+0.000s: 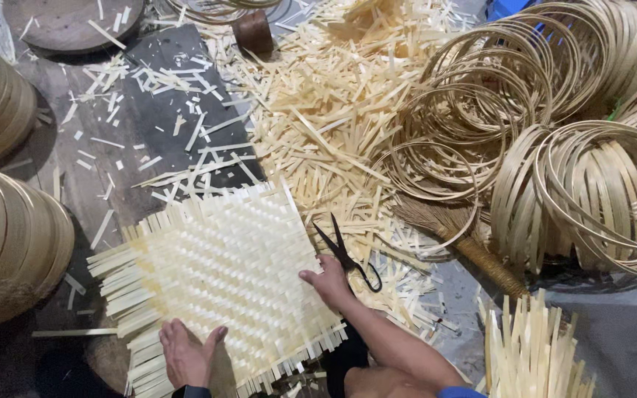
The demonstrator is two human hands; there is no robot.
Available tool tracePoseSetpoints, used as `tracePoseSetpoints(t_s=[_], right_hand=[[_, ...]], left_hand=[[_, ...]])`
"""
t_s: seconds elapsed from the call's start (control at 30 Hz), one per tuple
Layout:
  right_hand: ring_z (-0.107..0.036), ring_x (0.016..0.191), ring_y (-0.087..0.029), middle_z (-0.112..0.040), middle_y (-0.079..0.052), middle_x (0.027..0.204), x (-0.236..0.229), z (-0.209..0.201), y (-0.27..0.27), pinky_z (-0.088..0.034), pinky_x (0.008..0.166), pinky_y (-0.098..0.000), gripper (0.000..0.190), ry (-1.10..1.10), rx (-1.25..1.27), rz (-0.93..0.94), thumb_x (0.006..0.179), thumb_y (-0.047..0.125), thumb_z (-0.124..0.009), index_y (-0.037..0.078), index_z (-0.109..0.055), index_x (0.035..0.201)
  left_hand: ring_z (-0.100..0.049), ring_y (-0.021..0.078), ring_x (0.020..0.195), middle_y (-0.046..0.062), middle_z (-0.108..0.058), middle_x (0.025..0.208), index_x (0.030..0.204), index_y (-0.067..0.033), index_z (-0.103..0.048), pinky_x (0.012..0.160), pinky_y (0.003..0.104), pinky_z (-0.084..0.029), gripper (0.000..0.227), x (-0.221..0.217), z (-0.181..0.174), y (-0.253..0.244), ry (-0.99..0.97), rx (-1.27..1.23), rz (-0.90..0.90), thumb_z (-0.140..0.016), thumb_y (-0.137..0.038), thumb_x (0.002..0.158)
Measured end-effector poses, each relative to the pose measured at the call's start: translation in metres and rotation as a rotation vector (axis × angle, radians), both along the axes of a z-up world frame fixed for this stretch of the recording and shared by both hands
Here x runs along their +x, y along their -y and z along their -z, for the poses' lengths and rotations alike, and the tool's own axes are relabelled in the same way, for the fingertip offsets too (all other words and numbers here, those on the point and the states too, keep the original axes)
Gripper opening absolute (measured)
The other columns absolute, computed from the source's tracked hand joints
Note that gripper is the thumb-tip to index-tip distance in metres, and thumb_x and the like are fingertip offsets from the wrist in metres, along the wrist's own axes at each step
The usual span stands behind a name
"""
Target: The person weaves bamboo strips around a circular wooden frame, then uses a pair of shears to trim the excess strips from the edges.
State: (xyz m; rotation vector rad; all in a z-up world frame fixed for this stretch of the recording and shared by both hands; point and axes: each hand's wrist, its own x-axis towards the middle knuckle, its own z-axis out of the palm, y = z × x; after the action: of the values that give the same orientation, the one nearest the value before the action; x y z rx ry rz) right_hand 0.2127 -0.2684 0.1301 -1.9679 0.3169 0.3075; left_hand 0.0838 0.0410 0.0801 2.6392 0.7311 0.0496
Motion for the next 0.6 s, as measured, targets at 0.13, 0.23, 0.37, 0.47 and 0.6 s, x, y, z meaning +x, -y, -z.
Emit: tracePoseSetpoints(t_s=[0.13, 0.23, 0.37, 0.47, 0.6], right_hand=[[-0.046, 0.122, -0.035, -0.050, -0.026, 0.133, -0.021, -0.041, -0.009, -0.033, 0.103, -0.0525, 0.087, 0.349, -0.484, -0.225, 0.079, 0.033, -0.084, -0.003, -0.039, 0.144], [-0.044, 0.123, -0.038, -0.049, -0.025, 0.136, -0.026, -0.031, -0.018, -0.034, 0.107, -0.0524, 0.072, 0.329, -0.550, -0.475, 0.095, 0.040, -0.072, -0.006, -0.044, 0.144], [-0.044, 0.124, -0.037, -0.054, -0.020, 0.129, -0.016, -0.006, -0.014, -0.031, 0.106, -0.0541, 0.068, 0.351, -0.570, -0.450, 0.087, 0.040, -0.076, -0.002, -0.055, 0.136], [-0.045, 0.121, -0.038, -0.056, -0.021, 0.127, -0.013, 0.007, -0.014, -0.032, 0.104, -0.0530, 0.066, 0.369, -0.521, -0.443, 0.082, 0.040, -0.080, -0.004, -0.062, 0.127], [-0.050, 0.119, -0.036, -0.060, -0.018, 0.125, -0.017, 0.010, -0.016, -0.037, 0.101, -0.0488, 0.060, 0.446, -0.499, -0.392, 0.082, 0.041, -0.078, 0.000, -0.066, 0.124]], left_hand=[[-0.036, 0.0443, 0.149, 0.030, -0.041, 0.154, 0.145, 0.0104, -0.044, 0.122, 0.045, -0.036, 0.117, -0.001, 0.011, -0.003, 0.037, 0.051, 0.023, -0.081, -0.068, 0.066], [-0.033, 0.0443, 0.146, 0.032, -0.039, 0.153, 0.145, 0.0113, -0.043, 0.115, 0.046, -0.036, 0.119, 0.000, 0.025, -0.006, -0.012, 0.025, -0.013, -0.085, -0.066, 0.065], [-0.036, 0.0393, 0.147, 0.028, -0.041, 0.158, 0.147, 0.0066, -0.045, 0.112, 0.046, -0.040, 0.118, 0.001, 0.035, -0.010, 0.012, -0.025, -0.042, -0.084, -0.063, 0.060], [-0.042, 0.0348, 0.148, 0.024, -0.049, 0.157, 0.144, 0.0066, -0.049, 0.117, 0.044, -0.043, 0.113, -0.004, 0.027, -0.006, 0.053, -0.022, -0.057, -0.083, -0.062, 0.060], [-0.038, 0.0399, 0.147, 0.030, -0.049, 0.147, 0.140, 0.0132, -0.049, 0.123, 0.046, -0.034, 0.113, 0.009, -0.019, 0.006, 0.059, 0.126, 0.085, -0.085, -0.065, 0.067]])
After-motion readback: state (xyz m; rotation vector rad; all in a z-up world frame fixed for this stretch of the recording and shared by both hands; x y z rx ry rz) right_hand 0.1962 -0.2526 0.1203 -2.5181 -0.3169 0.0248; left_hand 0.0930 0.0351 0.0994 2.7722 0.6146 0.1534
